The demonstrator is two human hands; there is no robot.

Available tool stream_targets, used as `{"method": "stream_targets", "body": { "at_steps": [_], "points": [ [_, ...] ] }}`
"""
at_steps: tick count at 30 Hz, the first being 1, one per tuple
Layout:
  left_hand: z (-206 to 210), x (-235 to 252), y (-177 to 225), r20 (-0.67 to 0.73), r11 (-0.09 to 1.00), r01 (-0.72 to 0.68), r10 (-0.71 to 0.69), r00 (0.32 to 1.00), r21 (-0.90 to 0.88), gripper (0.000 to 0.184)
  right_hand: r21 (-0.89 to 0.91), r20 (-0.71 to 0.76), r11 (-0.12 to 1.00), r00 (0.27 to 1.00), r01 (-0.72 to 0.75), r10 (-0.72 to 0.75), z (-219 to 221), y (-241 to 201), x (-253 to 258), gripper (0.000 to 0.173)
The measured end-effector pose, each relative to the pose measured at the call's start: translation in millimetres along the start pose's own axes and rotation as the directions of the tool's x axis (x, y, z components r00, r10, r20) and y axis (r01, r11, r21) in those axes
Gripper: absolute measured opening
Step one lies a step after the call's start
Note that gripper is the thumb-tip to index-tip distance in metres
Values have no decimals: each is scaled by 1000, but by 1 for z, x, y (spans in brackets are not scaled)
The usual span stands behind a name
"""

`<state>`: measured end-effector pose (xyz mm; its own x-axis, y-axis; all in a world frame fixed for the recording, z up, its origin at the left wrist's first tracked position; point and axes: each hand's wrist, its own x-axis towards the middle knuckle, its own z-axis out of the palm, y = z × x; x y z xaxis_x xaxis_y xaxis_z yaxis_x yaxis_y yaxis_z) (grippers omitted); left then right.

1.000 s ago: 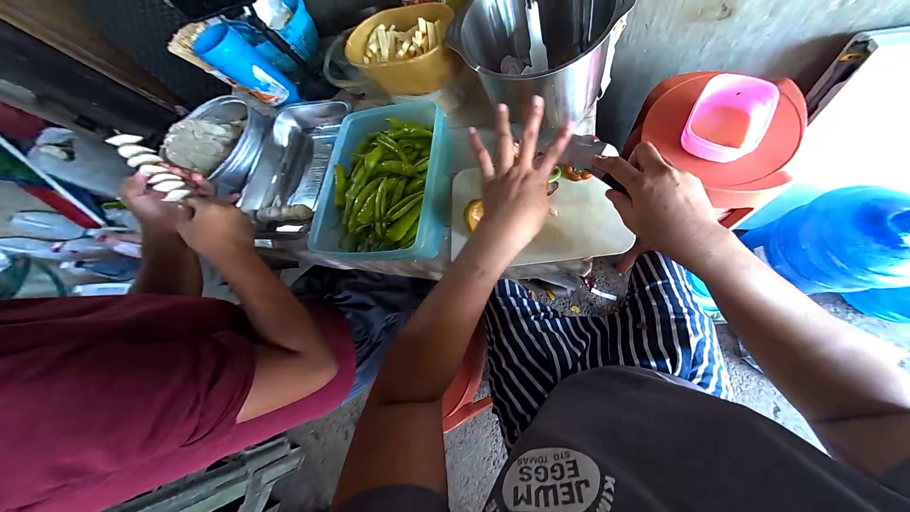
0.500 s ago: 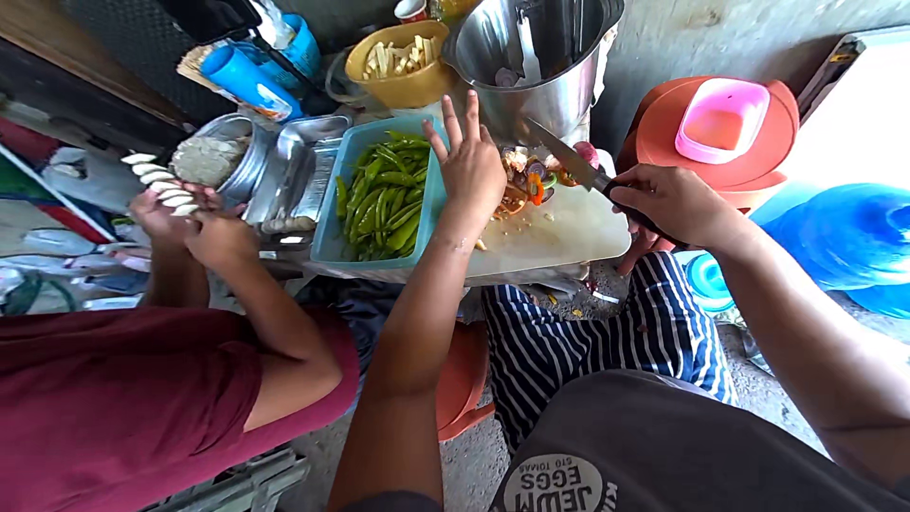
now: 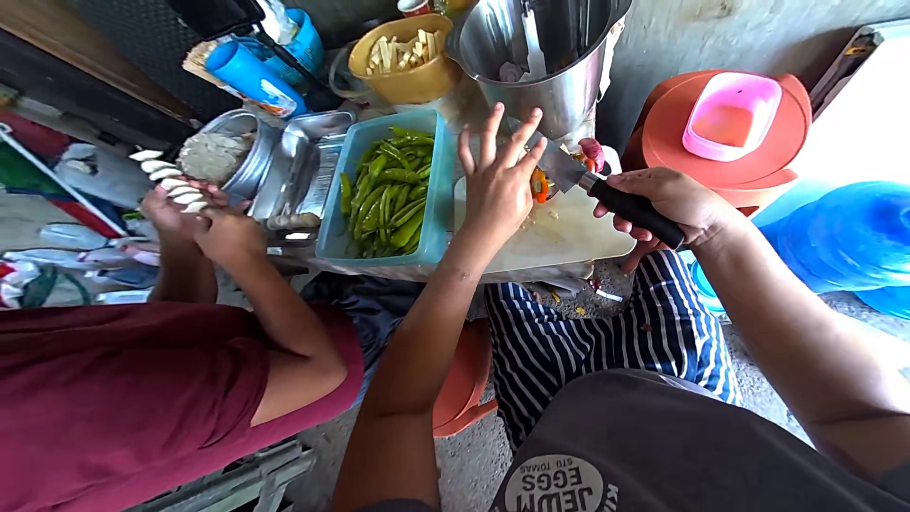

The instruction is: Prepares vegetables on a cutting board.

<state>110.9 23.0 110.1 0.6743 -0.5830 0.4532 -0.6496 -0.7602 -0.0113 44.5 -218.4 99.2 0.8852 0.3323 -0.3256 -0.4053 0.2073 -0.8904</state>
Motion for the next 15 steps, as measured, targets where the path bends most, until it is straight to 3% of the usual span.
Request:
{"method": "stream_targets", "body": {
  "at_steps": [3,6,10,12,15],
  "points": [
    [2,-3,-3,163,989,-18,-6,987,146,75,130,53,991,998,-24,17,-4,2,-4,42],
    [-6,10,-16,279,969,86,-150,949,230,78,156,106,987,994,-34,17,-13,7,-10,44],
    [-12,34,-41,388,922,224,-340,857,314,55,-1,46,1000,999,27,-27,-18,7,-24,41],
    [-9,40,-50,331,923,263,-350,876,280,31,-139,-35,989,998,44,-50,-14,4,-30,36],
    [-10,41,-47,206,950,263,-295,933,169,31,-247,-84,968,995,33,-55,-8,3,-32,31]
  ]
}}
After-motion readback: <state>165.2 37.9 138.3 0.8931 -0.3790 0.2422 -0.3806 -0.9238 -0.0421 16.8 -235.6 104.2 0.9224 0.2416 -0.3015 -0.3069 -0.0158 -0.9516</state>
